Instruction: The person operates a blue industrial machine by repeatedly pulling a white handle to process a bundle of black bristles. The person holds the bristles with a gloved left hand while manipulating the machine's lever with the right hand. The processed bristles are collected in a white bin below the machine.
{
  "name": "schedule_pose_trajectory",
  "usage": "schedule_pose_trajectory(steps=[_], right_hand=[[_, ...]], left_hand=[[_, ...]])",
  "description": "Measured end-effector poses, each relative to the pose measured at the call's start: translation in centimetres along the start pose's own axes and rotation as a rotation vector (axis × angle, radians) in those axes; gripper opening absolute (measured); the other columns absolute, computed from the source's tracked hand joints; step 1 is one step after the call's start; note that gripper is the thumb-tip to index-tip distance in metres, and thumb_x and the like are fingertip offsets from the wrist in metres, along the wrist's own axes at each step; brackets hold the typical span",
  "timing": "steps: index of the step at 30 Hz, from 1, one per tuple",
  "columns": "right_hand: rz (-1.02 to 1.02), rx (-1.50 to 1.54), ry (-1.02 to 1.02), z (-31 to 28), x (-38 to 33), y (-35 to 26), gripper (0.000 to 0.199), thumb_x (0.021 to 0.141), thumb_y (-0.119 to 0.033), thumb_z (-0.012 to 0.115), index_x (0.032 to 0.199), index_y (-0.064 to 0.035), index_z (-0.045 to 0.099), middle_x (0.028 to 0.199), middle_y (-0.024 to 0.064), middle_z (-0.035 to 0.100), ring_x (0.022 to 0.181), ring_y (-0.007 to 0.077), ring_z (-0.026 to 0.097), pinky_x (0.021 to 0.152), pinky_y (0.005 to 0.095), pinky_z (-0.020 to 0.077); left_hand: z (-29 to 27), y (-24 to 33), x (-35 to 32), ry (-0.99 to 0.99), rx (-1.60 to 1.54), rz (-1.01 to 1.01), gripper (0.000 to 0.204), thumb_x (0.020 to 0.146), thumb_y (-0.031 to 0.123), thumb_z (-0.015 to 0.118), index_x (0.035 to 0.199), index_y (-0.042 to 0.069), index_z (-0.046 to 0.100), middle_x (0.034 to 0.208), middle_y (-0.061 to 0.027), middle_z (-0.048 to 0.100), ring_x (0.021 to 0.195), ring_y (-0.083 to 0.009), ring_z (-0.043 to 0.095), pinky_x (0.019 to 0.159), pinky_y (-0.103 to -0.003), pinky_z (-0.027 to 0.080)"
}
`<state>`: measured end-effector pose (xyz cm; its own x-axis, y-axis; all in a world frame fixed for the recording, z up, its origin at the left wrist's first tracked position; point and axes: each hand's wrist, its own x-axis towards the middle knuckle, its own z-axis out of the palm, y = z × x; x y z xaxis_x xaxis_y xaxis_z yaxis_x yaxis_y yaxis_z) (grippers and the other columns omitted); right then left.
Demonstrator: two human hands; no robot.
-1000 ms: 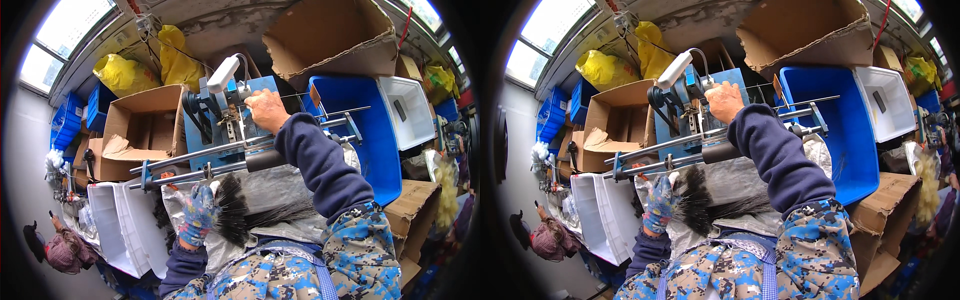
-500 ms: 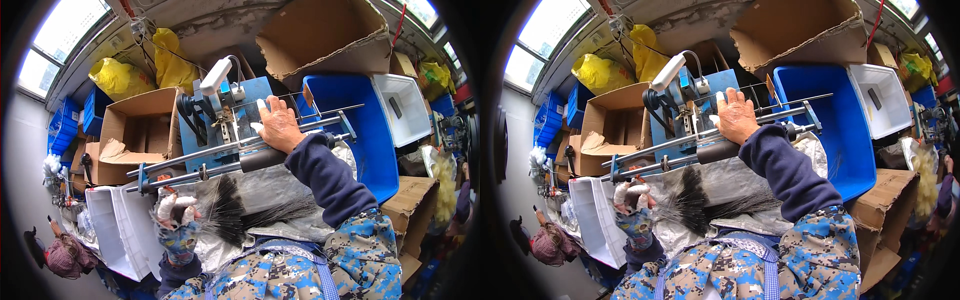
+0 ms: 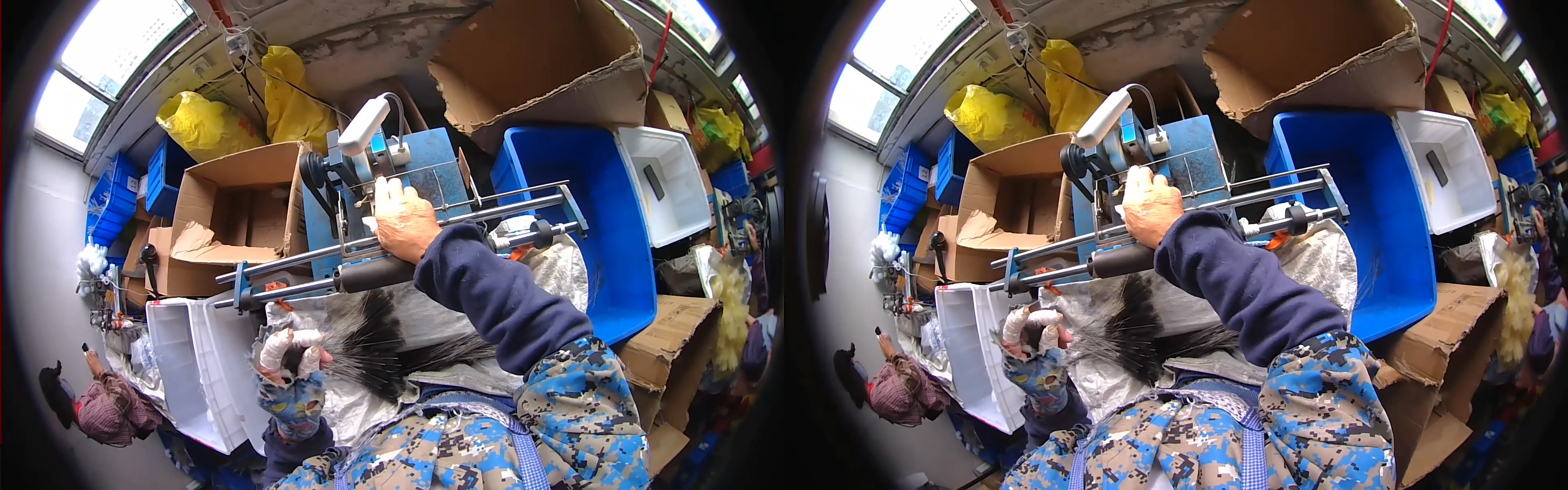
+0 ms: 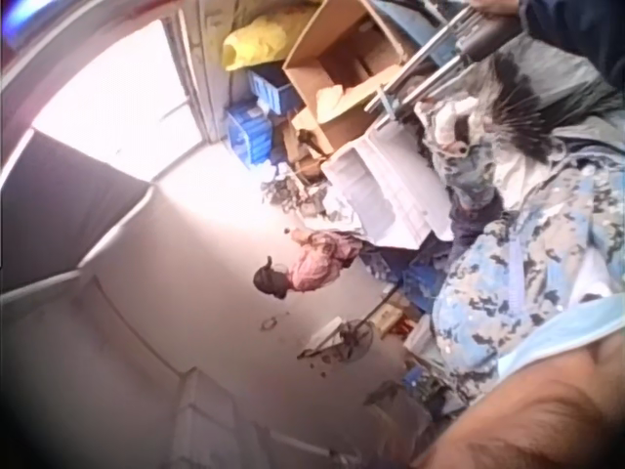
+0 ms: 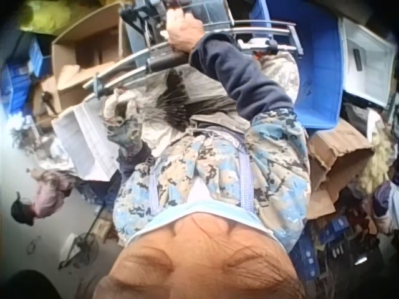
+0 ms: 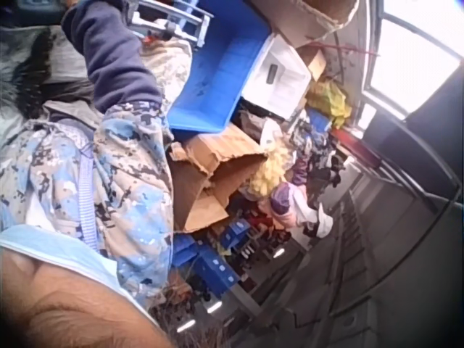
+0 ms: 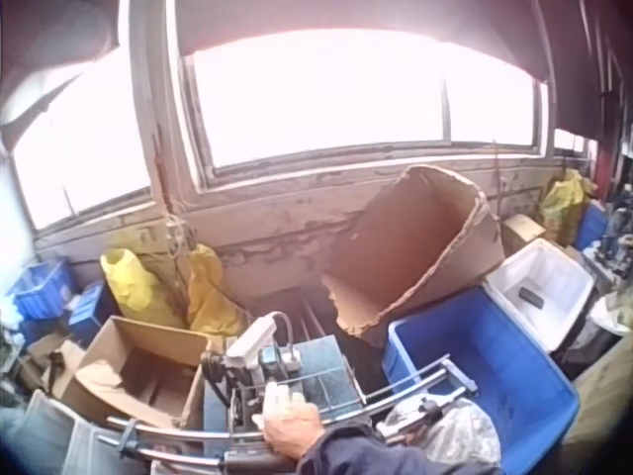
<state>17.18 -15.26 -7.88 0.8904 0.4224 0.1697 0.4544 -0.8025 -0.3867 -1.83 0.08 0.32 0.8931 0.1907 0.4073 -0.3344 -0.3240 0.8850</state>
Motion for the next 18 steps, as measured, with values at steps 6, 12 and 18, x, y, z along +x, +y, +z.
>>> schedule_pose_trajectory(steps=[6,12,18], right_hand=[[-0.017,-0.16,-0.078,-3.0,-1.4,4.9,0.052,0.077,-0.03,0.063,0.111,0.007,0.048,0.101,0.0173,0.048,0.089,0.0291,0.052,0.075,0.0378,0.0454],[-0.048,-0.415,0.23,-5.3,0.2,9.4,0.035,0.073,-0.02,0.066,0.102,-0.0037,0.057,0.098,0.007,0.053,0.094,0.0232,0.047,0.077,0.0369,0.0355],[-0.175,-0.521,-0.034,-7.2,-0.3,8.7,0.009,0.072,-0.007,0.056,0.078,-0.0109,0.061,0.073,0.0029,0.06,0.08,0.0203,0.055,0.076,0.0358,0.0373]], left_hand=[[-1.4,-1.1,0.1,0.129,-0.163,-0.081,0.04,0.087,0.01,0.057,0.124,0.005,0.042,0.082,-0.0154,0.062,0.056,-0.0157,0.058,0.043,-0.023,0.046],[0.3,-1.3,0.5,0.109,-0.269,-0.17,0.036,0.087,0.01,0.054,0.121,0.003,0.043,0.083,-0.0161,0.061,0.06,-0.0202,0.059,0.048,-0.026,0.048],[-0.7,-1.0,0.8,0.138,-0.269,-0.034,0.036,0.088,0.009,0.054,0.122,0.005,0.043,0.083,-0.0166,0.061,0.06,-0.0199,0.059,0.047,-0.026,0.048]])
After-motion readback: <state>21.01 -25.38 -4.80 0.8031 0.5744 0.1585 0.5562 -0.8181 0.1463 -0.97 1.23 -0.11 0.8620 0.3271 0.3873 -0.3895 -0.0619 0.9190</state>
